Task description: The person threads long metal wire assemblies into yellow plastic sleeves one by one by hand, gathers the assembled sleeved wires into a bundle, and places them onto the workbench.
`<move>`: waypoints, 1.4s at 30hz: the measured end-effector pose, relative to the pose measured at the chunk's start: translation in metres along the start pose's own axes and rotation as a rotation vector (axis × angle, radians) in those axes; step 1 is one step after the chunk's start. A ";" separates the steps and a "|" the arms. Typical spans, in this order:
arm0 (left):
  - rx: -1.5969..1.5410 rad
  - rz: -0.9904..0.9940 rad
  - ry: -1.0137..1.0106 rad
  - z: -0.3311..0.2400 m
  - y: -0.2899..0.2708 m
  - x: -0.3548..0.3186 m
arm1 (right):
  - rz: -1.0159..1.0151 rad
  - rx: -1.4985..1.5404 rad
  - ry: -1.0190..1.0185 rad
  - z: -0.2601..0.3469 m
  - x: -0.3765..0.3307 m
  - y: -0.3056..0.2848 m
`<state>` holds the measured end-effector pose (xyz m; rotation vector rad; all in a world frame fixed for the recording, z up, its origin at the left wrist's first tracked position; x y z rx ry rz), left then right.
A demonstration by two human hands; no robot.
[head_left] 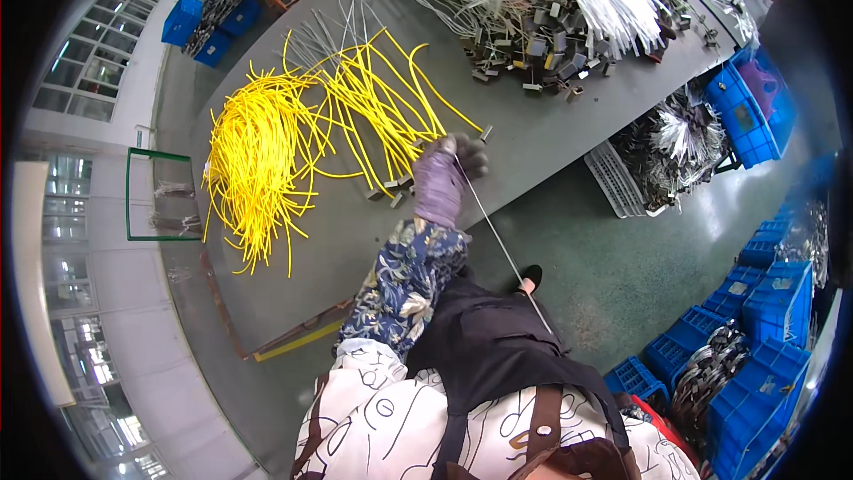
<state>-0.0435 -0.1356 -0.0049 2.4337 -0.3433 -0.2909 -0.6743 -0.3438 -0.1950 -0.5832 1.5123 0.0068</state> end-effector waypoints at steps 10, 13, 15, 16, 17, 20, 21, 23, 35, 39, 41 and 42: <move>-0.123 -0.072 -0.225 0.050 -0.019 -0.039 | 0.000 -0.007 0.012 0.000 -0.004 -0.008; -0.311 0.006 -0.216 0.033 -0.005 -0.015 | -0.005 0.001 0.017 -0.002 -0.008 -0.008; 0.090 -0.081 -0.188 0.031 -0.001 0.000 | -0.010 0.005 0.015 -0.003 -0.012 -0.009; 0.398 -0.060 -0.145 0.030 0.002 0.011 | -0.009 0.008 0.012 -0.001 -0.012 -0.011; 0.394 -0.055 -0.151 0.031 0.008 0.018 | -0.012 0.009 0.015 -0.002 -0.014 -0.011; 1.277 0.010 0.380 0.026 0.040 0.042 | -0.020 0.016 0.017 -0.002 -0.020 -0.010; 1.665 0.056 0.341 0.020 0.057 0.050 | -0.023 0.015 0.014 -0.002 -0.019 -0.009; 2.052 0.094 0.299 0.019 0.066 0.070 | -0.021 0.015 -0.003 0.001 -0.015 -0.010; 0.242 -0.029 0.011 0.000 0.017 0.058 | -0.049 0.035 -0.025 -0.002 -0.005 -0.011; -0.185 -0.060 -0.106 -0.015 0.029 0.043 | -0.045 0.047 -0.016 -0.006 0.003 -0.012; -0.145 0.012 0.001 -0.034 0.027 0.028 | -0.041 0.038 -0.041 0.000 0.004 -0.014; -0.113 0.012 0.009 -0.042 0.024 0.023 | -0.041 0.034 -0.047 0.001 0.004 -0.015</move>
Point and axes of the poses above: each hand's wrist, its own x-axis towards the middle knuckle, its own y-axis out of the palm, z = x × y, the point moved 1 cm from there along x, towards the middle knuckle, and after that the axes turned 12 degrees about y, right-handed, at the moved point
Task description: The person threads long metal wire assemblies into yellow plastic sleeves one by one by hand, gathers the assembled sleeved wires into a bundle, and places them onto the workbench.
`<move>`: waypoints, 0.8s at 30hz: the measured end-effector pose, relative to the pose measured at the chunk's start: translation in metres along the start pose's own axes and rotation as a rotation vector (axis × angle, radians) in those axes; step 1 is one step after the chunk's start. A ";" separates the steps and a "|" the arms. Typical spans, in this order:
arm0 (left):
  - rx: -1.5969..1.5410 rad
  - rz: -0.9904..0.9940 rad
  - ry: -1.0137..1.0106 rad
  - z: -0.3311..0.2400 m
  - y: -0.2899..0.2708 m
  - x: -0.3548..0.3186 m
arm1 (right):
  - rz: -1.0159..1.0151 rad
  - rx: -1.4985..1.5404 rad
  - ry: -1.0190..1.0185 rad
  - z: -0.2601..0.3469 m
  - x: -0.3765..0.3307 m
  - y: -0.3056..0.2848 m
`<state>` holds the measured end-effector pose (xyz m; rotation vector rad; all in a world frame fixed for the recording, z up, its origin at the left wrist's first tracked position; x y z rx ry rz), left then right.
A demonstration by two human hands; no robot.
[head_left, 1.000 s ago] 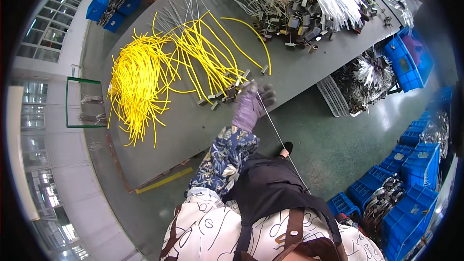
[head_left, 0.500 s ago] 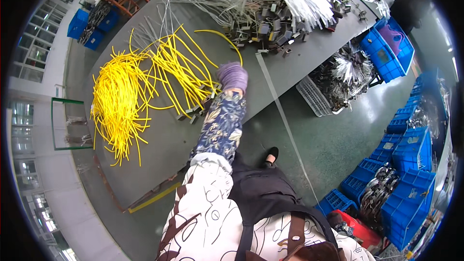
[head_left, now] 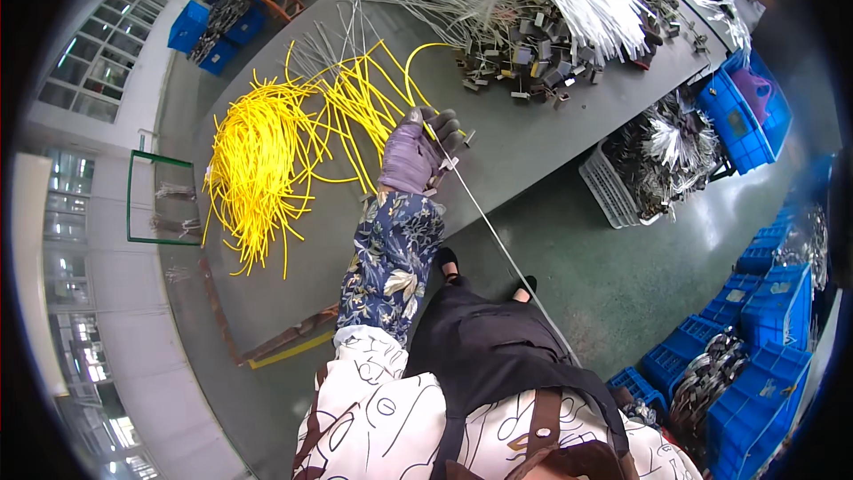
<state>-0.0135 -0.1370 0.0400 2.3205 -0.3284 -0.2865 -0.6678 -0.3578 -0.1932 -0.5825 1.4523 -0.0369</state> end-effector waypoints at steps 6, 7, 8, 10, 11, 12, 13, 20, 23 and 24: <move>0.194 -0.084 0.075 -0.004 0.008 0.001 | 0.002 0.013 0.011 -0.002 0.007 0.002; 0.196 -0.085 0.078 -0.005 0.010 0.001 | 0.003 0.013 0.008 -0.001 0.008 0.002; 0.181 -0.099 0.103 -0.008 0.013 0.002 | -0.002 0.015 0.008 -0.001 0.008 0.002; 0.166 -0.111 0.128 -0.010 0.018 0.002 | -0.004 0.017 0.003 -0.002 0.009 0.003; 0.119 -0.131 0.150 -0.012 0.017 0.002 | -0.007 0.015 0.001 -0.001 0.011 0.002; 0.072 -0.152 0.170 -0.013 0.016 0.003 | -0.008 0.015 -0.004 -0.001 0.011 0.001; 0.071 -0.151 0.174 -0.013 0.014 0.004 | -0.008 0.015 0.001 -0.001 0.012 0.001; 0.208 -0.060 0.112 0.001 0.018 -0.013 | -0.016 0.007 -0.014 -0.001 0.012 -0.006; 0.396 0.074 -0.029 0.055 0.002 -0.068 | -0.021 -0.004 -0.026 0.002 0.012 -0.014; 0.311 0.282 -0.165 0.090 -0.012 -0.096 | -0.017 -0.009 -0.029 0.003 0.013 -0.015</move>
Point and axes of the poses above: each hand's wrist, its own x-axis towards the middle knuckle, its own y-axis out of the palm, z = x × y, the point moved 1 cm from there along x, towards the middle knuckle, and after that the axes turned 12 degrees about y, right-handed, at the moved point
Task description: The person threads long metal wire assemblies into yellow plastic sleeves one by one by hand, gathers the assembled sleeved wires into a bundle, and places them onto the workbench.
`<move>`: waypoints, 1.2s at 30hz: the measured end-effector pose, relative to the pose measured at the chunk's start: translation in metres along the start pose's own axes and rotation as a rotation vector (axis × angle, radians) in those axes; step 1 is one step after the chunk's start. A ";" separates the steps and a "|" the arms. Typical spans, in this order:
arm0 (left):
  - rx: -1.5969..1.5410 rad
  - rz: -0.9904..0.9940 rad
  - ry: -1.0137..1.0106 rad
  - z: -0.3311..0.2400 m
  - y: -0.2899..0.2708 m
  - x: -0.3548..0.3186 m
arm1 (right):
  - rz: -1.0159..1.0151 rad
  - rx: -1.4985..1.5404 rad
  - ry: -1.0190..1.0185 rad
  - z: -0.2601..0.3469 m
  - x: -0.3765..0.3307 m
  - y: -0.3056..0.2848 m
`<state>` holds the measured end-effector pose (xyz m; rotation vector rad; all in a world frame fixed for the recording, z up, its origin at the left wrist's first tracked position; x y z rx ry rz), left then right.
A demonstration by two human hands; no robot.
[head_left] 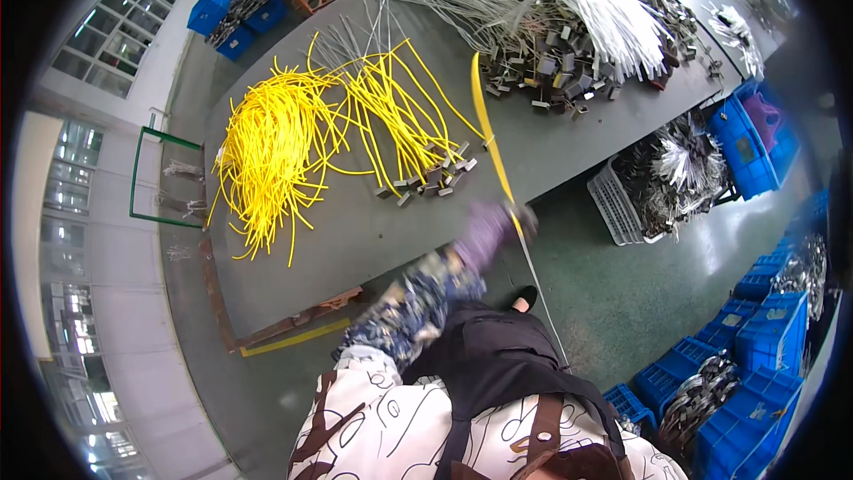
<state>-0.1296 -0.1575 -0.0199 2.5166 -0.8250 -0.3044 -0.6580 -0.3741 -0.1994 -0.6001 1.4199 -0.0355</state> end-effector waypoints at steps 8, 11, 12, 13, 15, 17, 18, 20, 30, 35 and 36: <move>-0.124 -0.065 0.074 -0.023 0.016 -0.007 | 0.026 0.155 -0.435 0.019 0.028 0.015; 0.085 -0.151 0.112 -0.045 0.006 -0.012 | 0.026 0.096 -0.511 0.219 -0.077 -0.080; 0.205 -0.061 0.009 -0.043 0.010 -0.010 | -0.074 -0.017 -0.729 0.255 -0.066 -0.085; 0.196 -0.066 0.014 -0.039 0.008 -0.010 | -0.106 0.265 -1.074 0.303 -0.084 -0.107; 0.256 -0.121 0.045 -0.023 0.004 -0.011 | 0.466 0.856 -0.684 0.387 -0.118 -0.134; 0.280 -0.178 0.143 -0.025 -0.015 0.011 | 0.423 0.813 -0.834 0.449 -0.144 -0.155; 0.418 -0.177 0.135 -0.033 -0.029 0.028 | 0.298 0.761 -0.911 0.472 -0.146 -0.159; 0.774 -0.208 0.125 -0.064 -0.049 0.051 | 0.171 0.696 -0.980 0.521 -0.153 -0.171; 0.418 -0.658 0.119 -0.113 -0.214 -0.016 | -0.207 -0.156 -0.890 0.673 -0.094 -0.240; 0.366 -0.807 0.030 -0.120 -0.259 -0.069 | -0.310 -0.391 -0.691 0.719 -0.117 -0.240; 0.354 -0.812 0.026 -0.119 -0.263 -0.069 | -0.401 -0.335 -0.679 0.729 -0.113 -0.239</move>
Point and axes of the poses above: each hand's wrist, its own x-axis towards the middle knuckle, its own y-axis out of the palm, z = x × y, the point moved 1 cm from there along x, towards the middle knuckle, and after that the axes turned 12 degrees about y, right-handed, at the moved point
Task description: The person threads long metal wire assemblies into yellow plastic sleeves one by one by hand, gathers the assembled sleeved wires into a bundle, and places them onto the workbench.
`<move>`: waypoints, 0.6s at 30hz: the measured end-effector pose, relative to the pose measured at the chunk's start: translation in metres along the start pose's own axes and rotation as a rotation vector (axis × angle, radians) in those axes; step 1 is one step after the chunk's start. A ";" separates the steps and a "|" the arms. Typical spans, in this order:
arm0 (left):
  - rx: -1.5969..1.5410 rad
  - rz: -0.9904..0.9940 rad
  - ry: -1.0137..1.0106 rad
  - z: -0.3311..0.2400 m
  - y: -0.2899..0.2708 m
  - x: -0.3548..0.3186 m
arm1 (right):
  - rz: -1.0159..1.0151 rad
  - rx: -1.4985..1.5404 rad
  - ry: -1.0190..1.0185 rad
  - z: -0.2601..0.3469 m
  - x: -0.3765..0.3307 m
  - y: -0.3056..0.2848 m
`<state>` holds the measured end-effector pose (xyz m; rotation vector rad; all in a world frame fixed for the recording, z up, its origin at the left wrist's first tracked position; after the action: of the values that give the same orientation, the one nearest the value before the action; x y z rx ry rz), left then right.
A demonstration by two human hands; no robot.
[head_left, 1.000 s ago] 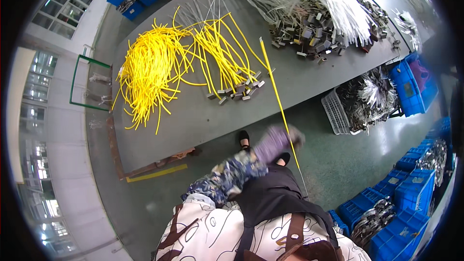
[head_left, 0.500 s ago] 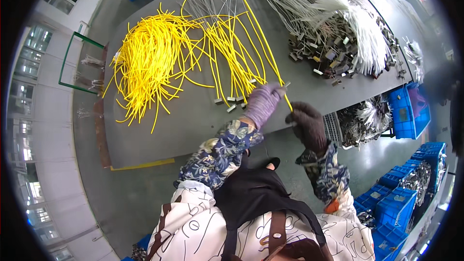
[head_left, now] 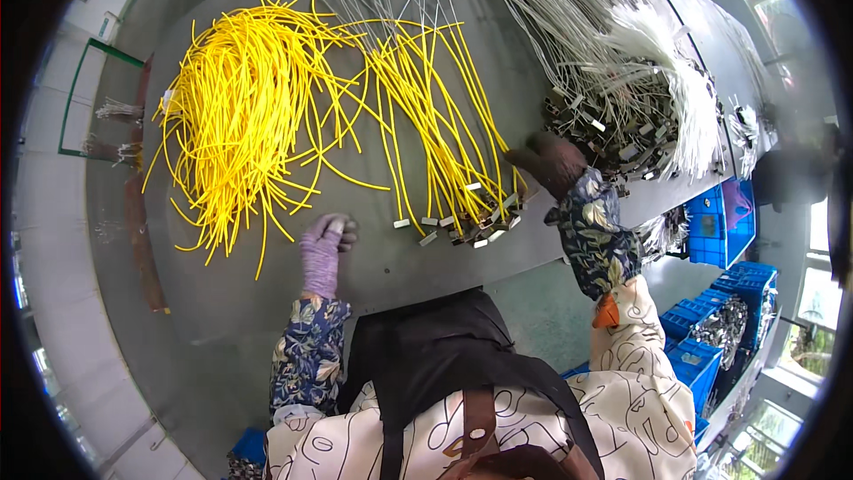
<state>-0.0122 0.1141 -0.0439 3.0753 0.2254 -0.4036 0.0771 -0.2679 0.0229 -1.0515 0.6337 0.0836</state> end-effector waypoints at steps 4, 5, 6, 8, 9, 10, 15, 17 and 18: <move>-0.054 -0.059 -0.008 -0.003 0.005 -0.002 | 0.034 0.065 -0.004 0.032 0.023 0.012; -0.091 -0.070 0.003 -0.006 0.009 -0.003 | 0.042 0.056 -0.016 0.035 0.023 0.018; -0.095 -0.088 0.004 -0.006 0.012 -0.004 | 0.033 0.023 -0.040 0.037 0.023 0.026; -0.061 -0.091 0.022 -0.005 0.018 -0.012 | 0.069 -0.037 -0.041 0.041 0.032 0.038; -0.049 -0.122 0.019 -0.006 0.022 -0.019 | 0.094 -0.038 -0.065 0.036 0.043 0.047; -0.098 -0.100 0.029 -0.013 0.038 -0.015 | 0.059 0.074 -0.109 0.011 0.054 0.045; -0.127 -0.248 0.063 -0.014 0.072 -0.041 | 0.097 0.138 -0.251 0.001 0.070 0.050; -0.072 -0.252 0.081 -0.019 0.094 -0.049 | 0.225 0.281 -0.345 -0.012 0.082 0.050; -0.099 -0.252 0.066 -0.019 0.105 -0.054 | 0.346 0.426 -0.417 -0.018 0.088 0.052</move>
<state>-0.0438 0.0031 -0.0102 2.9720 0.6198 -0.2883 0.1228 -0.2768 -0.0697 -0.4821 0.4197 0.4390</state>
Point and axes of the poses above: each hand's wrist, its own x-axis towards the middle knuckle, its own y-axis out of the palm, z = x × y, the point moved 1 cm from there along x, towards the middle knuckle, and after that the axes turned 12 degrees about y, right-handed, at the moved point
